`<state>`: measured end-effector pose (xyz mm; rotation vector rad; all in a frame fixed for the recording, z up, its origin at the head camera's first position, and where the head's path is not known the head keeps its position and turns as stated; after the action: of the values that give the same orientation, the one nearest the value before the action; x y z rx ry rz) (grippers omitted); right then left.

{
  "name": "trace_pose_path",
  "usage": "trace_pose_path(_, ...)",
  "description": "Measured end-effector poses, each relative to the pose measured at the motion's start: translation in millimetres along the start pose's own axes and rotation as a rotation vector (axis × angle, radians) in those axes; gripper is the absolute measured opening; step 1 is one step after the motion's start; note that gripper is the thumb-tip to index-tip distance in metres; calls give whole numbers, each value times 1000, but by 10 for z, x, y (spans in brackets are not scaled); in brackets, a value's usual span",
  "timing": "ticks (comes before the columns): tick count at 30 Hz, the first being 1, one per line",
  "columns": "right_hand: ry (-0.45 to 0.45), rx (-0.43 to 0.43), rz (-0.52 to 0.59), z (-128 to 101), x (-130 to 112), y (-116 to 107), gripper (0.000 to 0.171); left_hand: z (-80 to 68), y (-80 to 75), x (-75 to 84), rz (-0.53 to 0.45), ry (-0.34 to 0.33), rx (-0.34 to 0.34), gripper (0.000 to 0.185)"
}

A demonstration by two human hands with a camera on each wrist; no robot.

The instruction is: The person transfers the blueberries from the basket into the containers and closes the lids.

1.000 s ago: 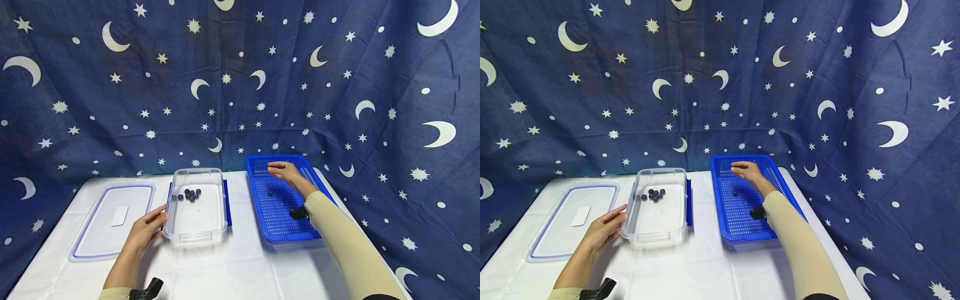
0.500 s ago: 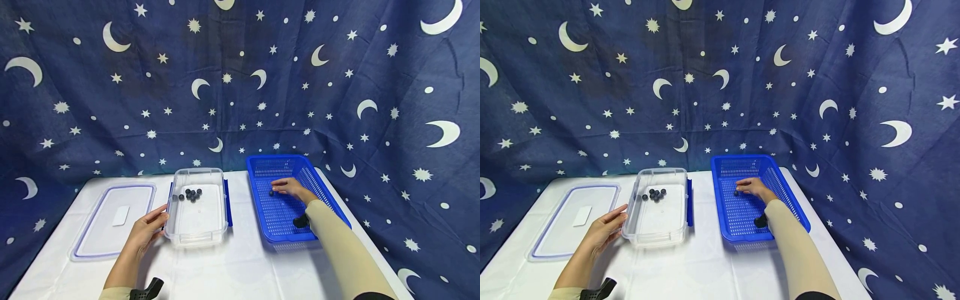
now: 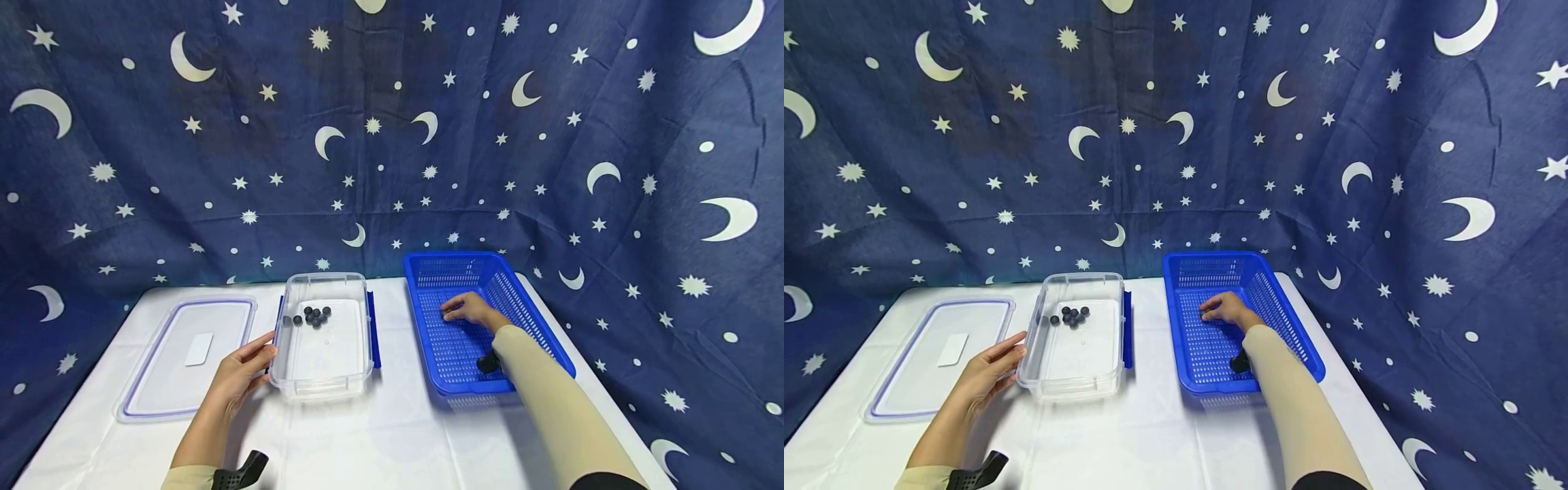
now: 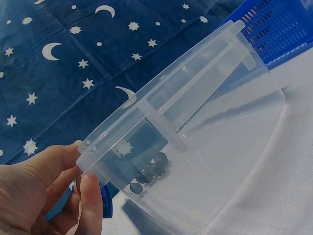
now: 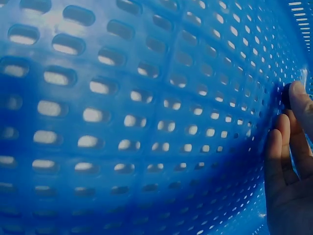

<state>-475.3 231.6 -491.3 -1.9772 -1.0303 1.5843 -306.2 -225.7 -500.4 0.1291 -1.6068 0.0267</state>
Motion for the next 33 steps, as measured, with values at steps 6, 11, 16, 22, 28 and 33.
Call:
trace_pose_path(6, -30, 11, -17, -13, -32, -8, 26, -2, 10, 4, -16, 1, 1, 26)
trace_pose_path(11, -7, -23, 92, -23, -35, -19, 28, -8, 11, 1, -16, 2, 1, 27)
trace_pose_path(16, -24, -12, 234, -48, -123, -110, 31, -11, 10, 12, -4, 0, 3, 33)
trace_pose_path(22, -35, 50, 289, -51, -243, -260, 27, -16, 8, 23, 0, 2, 3, 34)
trace_pose_path(28, -62, 80, 303, -66, -432, -331, 28, -25, 9, 19, -19, 2, 1, 27)
trace_pose_path(33, -80, 88, 324, -67, -599, -352, 29, -30, 16, 29, -31, 5, 1, 28)
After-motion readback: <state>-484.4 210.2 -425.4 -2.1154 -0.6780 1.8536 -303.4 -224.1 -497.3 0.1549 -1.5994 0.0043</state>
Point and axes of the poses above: each hand's wrist, its own z-axis towards the middle knuckle, its own y-axis out of the palm, x = y × z, the point moved 8 cm from there along z, towards the middle knuckle, and after that the axes turned 12 degrees about y, right-handed, at the moved point
